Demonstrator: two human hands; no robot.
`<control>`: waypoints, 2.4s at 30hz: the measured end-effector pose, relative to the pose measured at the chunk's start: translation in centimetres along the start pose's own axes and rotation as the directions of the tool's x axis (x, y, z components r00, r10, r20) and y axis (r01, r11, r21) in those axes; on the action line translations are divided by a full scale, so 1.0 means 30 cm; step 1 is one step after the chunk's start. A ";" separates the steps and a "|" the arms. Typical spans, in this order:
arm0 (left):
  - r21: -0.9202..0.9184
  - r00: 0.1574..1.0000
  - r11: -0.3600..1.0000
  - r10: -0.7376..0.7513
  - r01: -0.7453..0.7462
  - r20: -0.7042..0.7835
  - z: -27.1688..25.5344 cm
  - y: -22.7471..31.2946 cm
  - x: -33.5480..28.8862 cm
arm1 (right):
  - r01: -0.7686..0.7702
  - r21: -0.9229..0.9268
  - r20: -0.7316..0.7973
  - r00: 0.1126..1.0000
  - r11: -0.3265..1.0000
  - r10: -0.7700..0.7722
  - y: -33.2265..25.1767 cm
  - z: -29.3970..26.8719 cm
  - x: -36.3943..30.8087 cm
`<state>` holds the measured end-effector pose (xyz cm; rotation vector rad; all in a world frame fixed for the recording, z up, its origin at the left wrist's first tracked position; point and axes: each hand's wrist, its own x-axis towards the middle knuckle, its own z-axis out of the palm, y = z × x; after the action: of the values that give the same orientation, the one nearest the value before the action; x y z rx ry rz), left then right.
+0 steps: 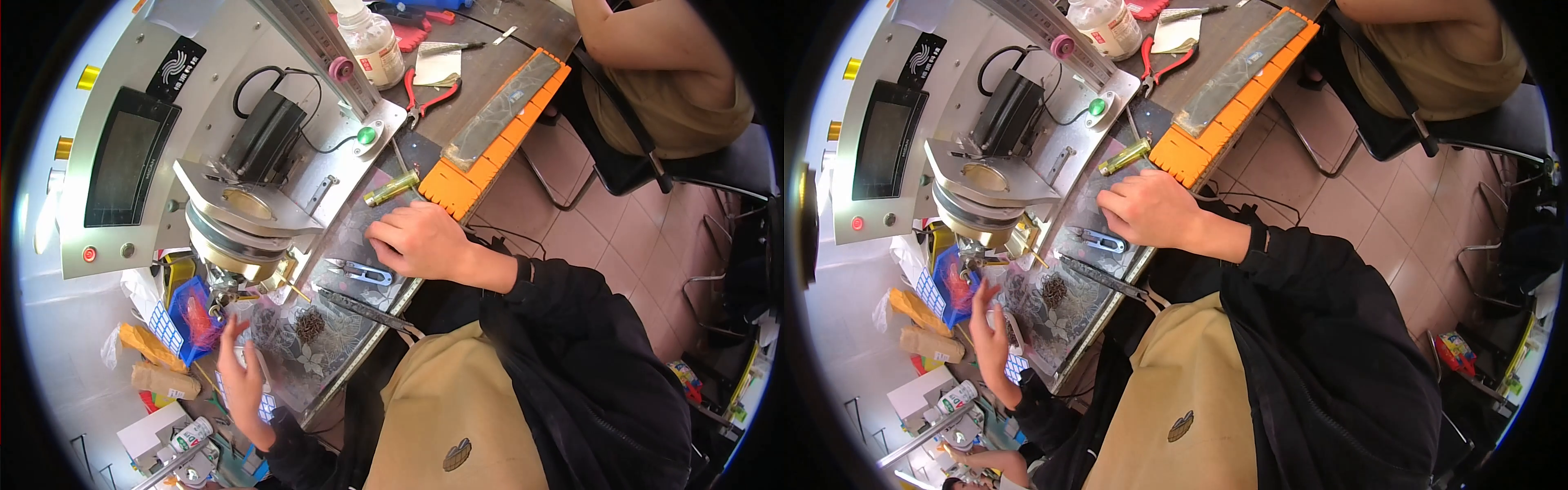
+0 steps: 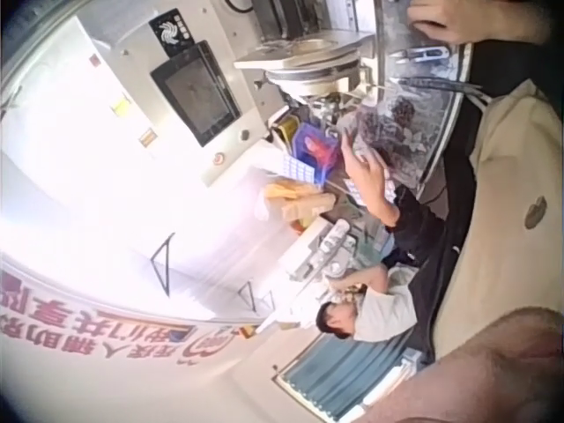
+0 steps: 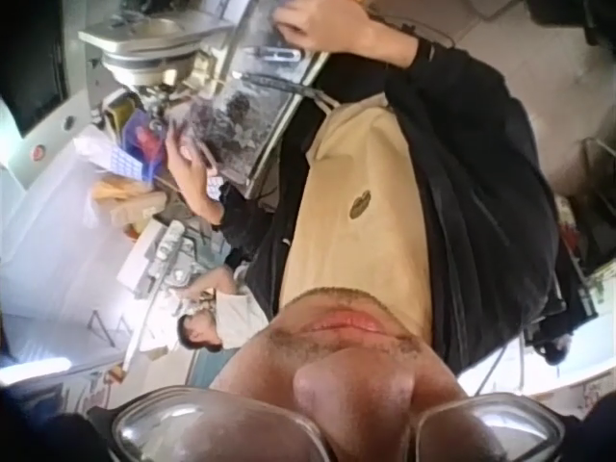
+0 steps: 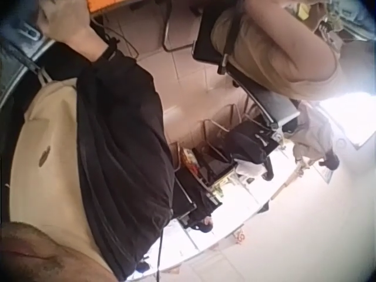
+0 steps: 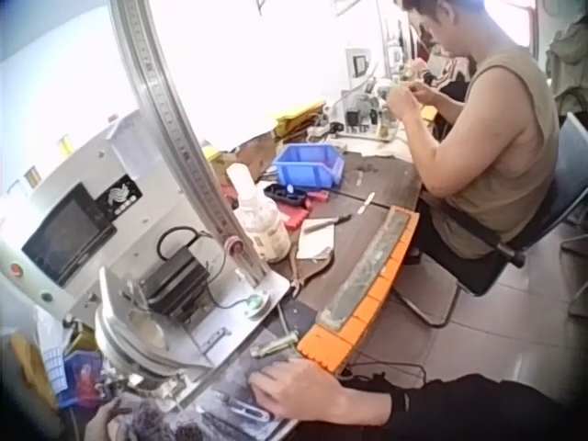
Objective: Manually assemble and test small electronic or mechanical components using a workstation machine.
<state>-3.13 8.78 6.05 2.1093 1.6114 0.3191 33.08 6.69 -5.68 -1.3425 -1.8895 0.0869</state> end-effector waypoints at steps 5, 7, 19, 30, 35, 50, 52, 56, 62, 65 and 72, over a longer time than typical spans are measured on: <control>-0.083 0.970 0.996 0.014 -0.036 -0.242 -0.018 0.016 0.073 | -0.061 0.076 -0.028 0.998 0.995 0.064 -0.020 -0.025 0.021; -0.010 0.945 0.998 0.059 -0.066 -0.323 -0.017 0.017 0.091 | -0.050 -0.006 0.037 0.998 0.999 0.050 -0.046 -0.026 0.023; 0.084 0.886 0.965 0.261 -0.248 -0.384 -0.016 0.110 0.134 | -0.132 0.116 0.113 0.986 0.984 0.119 -0.030 -0.033 0.082; 0.165 0.777 0.920 0.388 -0.355 -0.496 -0.009 0.103 0.178 | -0.067 -0.100 0.367 0.925 0.993 0.100 -0.163 -0.020 0.105; 0.235 0.788 0.910 0.413 -0.341 -0.456 -0.052 0.118 0.188 | -0.051 -0.139 0.360 0.928 0.989 0.098 -0.121 -0.013 0.095; 0.248 0.796 0.932 0.356 -0.264 -0.490 -0.038 0.095 0.172 | -0.108 0.408 0.466 0.879 0.906 -0.105 -0.200 -0.046 0.175; 0.242 0.788 0.928 0.369 -0.283 -0.493 -0.037 0.091 0.173 | -0.187 0.481 0.502 0.860 0.856 -0.095 -0.243 -0.041 0.195; 0.180 0.786 0.907 0.420 -0.381 -0.453 -0.043 0.124 0.154 | -0.520 0.552 0.705 0.708 0.651 -0.033 -0.307 -0.041 0.246; -0.121 0.864 0.906 0.338 -0.406 -0.373 -0.026 0.113 0.173 | -0.715 0.584 0.787 0.614 0.385 -0.053 -0.342 0.046 0.291; -0.190 0.870 0.887 0.335 -0.421 -0.363 -0.021 0.109 0.181 | -0.838 0.536 0.830 0.545 -0.100 -0.114 -0.352 0.086 0.314; -0.247 0.866 0.860 0.345 -0.446 -0.361 -0.014 0.076 0.190 | -0.781 0.546 0.798 0.595 -0.304 -0.095 -0.377 0.157 0.358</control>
<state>0.23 13.83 7.01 2.1898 1.1415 1.0243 20.17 12.34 2.53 -0.5629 -0.7621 2.2150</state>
